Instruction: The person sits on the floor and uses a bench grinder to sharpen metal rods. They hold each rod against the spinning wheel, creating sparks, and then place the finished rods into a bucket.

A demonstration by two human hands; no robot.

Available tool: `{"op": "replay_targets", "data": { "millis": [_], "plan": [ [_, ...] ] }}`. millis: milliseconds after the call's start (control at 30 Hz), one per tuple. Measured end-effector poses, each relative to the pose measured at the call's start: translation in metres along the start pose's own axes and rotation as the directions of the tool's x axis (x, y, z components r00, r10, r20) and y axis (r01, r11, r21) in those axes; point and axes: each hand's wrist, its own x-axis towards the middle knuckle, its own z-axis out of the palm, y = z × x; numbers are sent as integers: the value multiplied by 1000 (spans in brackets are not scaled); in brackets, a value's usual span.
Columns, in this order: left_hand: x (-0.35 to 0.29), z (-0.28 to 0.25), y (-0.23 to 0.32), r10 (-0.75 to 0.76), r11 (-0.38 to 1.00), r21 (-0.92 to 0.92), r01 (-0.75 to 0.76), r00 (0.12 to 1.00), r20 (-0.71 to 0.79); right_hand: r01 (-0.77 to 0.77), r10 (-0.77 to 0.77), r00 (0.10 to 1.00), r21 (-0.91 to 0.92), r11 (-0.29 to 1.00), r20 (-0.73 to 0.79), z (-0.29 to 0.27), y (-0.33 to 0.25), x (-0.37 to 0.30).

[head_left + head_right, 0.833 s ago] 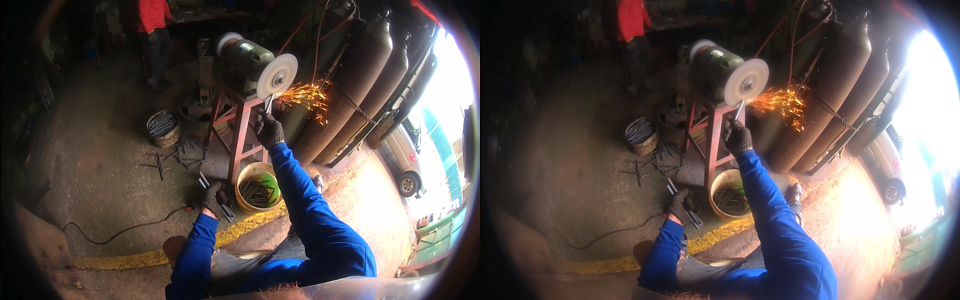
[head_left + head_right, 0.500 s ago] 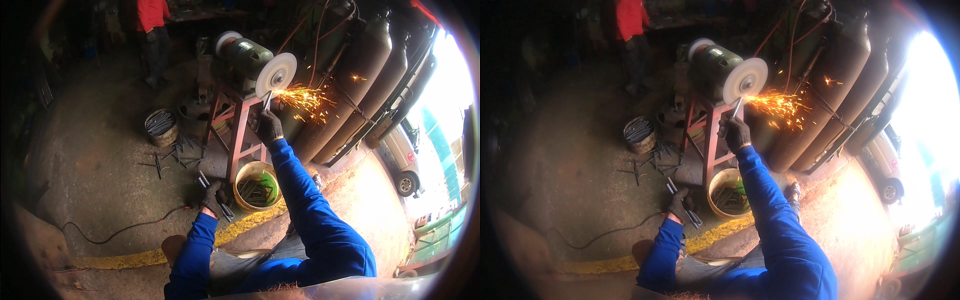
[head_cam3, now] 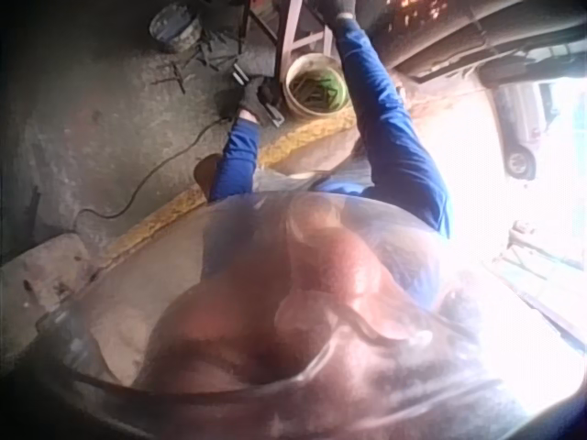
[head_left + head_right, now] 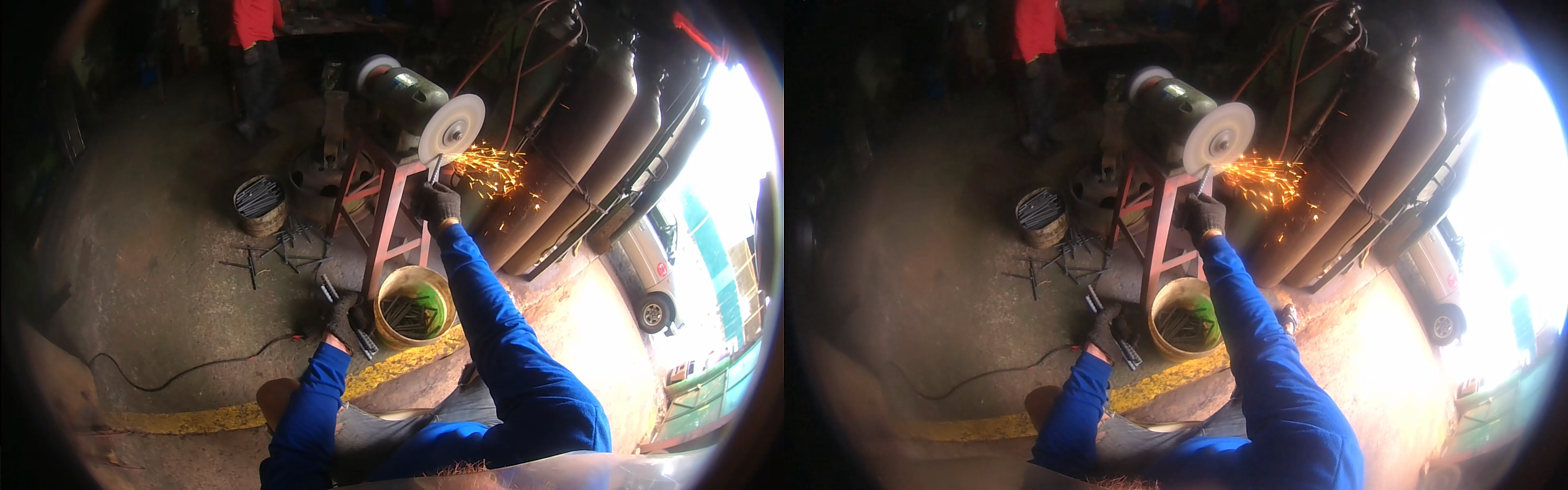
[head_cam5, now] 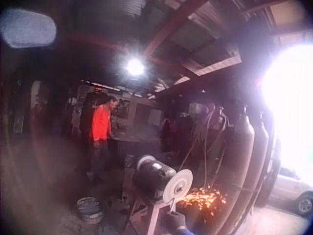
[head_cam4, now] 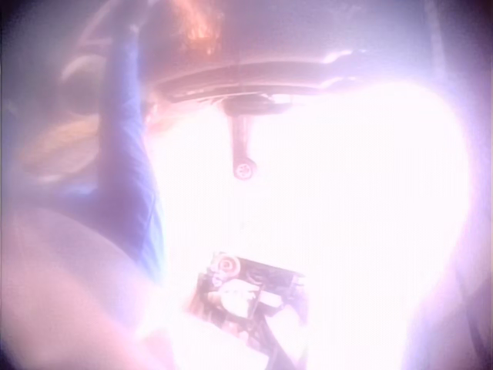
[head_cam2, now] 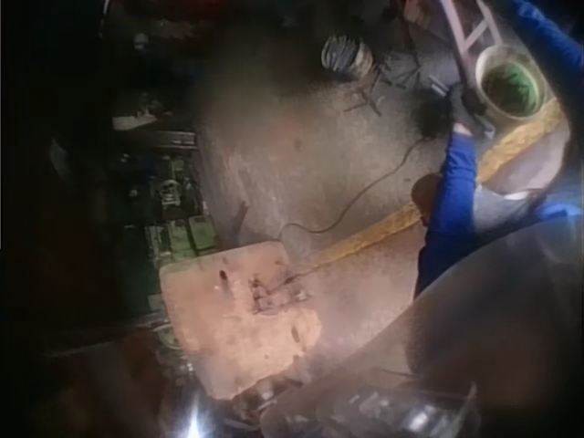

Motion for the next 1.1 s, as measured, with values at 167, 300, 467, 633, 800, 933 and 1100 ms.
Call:
{"op": "replay_targets", "data": {
  "millis": [167,300,467,633,800,933,1100],
  "plan": [
    [4,11,2,-26,1000,4,26,1000,-6,25,-89,986,-396,918,-144,-5,-9,7],
    [13,10,3,23,997,76,-29,996,87,224,-350,936,-809,544,24,-19,-6,24],
    [41,-37,-26,120,993,-17,-119,983,136,-20,177,972,-700,714,152,-15,15,-45],
    [2,1,-5,43,998,-55,-38,994,105,394,-213,914,-630,669,345,-53,40,-151],
    [-7,-6,3,51,997,-57,-51,999,3,616,-364,737,-787,16,569,-43,32,-166],
    [4,-4,3,-18,1000,-3,18,1000,18,-370,324,907,139,919,270,-56,36,-130],
    [19,-9,-4,26,993,114,-28,999,20,480,-232,871,-647,592,434,-71,29,-81]
  ]
}}
